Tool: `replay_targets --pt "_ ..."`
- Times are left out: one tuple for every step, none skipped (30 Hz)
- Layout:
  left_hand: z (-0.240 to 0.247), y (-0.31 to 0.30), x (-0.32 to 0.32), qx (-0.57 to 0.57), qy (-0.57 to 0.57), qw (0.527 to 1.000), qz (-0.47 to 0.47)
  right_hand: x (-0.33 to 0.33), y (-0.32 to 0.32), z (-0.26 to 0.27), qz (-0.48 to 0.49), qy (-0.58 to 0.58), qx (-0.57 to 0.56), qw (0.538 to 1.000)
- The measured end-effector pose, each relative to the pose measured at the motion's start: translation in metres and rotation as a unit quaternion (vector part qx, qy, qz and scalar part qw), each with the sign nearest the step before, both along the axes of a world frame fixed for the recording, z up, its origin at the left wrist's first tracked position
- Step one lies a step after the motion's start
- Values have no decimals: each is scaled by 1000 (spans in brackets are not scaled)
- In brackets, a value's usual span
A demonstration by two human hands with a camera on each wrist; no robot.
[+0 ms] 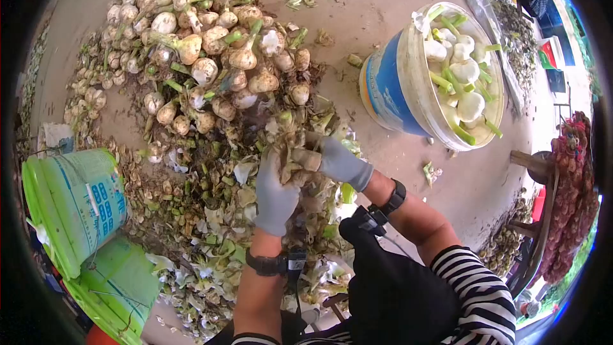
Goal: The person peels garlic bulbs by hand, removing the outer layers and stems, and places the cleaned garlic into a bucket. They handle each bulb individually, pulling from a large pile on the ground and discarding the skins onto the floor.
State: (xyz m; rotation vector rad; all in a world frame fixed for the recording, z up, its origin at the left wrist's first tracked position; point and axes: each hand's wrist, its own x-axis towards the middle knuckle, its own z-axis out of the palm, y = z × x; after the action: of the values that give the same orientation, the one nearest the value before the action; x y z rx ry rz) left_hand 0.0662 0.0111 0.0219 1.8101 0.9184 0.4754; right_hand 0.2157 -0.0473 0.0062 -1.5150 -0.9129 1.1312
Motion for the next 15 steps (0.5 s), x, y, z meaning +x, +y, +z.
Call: replay_targets --pt "5 0 1 -57 -17 998 7 4 0 1 31 -152 71 985" --pt "13 -1 -3 46 37 998 -19 12 -4 10 63 -258 17 964" --pt "17 -5 -6 -48 15 999 -6 12 -9 1 79 -246 -20 966" --pt "17 -7 -5 -138 -17 990 -1 12 -13 -19 90 -246 -54 964" --pt "19 -6 -6 -133 -13 991 -8 13 -15 -32 77 -286 4 955" --pt "22 -6 -10 -126 -6 992 -13 11 -17 -45 26 -276 112 954" --pt "28 -7 -13 -117 -19 993 -22 10 -17 -46 60 -299 86 948" --pt "34 -8 -16 -108 -26 993 -27 14 -15 -25 88 -255 74 960" --pt "35 -9 -19 -95 -42 994 -30 12 -14 -4 117 -203 59 970" --pt "37 -11 -25 -234 -87 968 9 9 -18 -12 115 -215 68 967" --pt "39 -11 -27 -370 -128 919 46 9 -24 -31 156 -163 68 972" --pt "45 -9 -28 -362 -136 921 42 13 -26 -40 197 -108 66 972" --pt "51 -8 -30 -396 -141 906 54 13 -23 -21 196 -114 72 971" --pt "54 -7 -31 -430 -145 888 67 10 -24 -1 170 -79 60 981" --pt "53 -11 -31 -426 -149 890 65 8 -23 14 143 -41 47 988"
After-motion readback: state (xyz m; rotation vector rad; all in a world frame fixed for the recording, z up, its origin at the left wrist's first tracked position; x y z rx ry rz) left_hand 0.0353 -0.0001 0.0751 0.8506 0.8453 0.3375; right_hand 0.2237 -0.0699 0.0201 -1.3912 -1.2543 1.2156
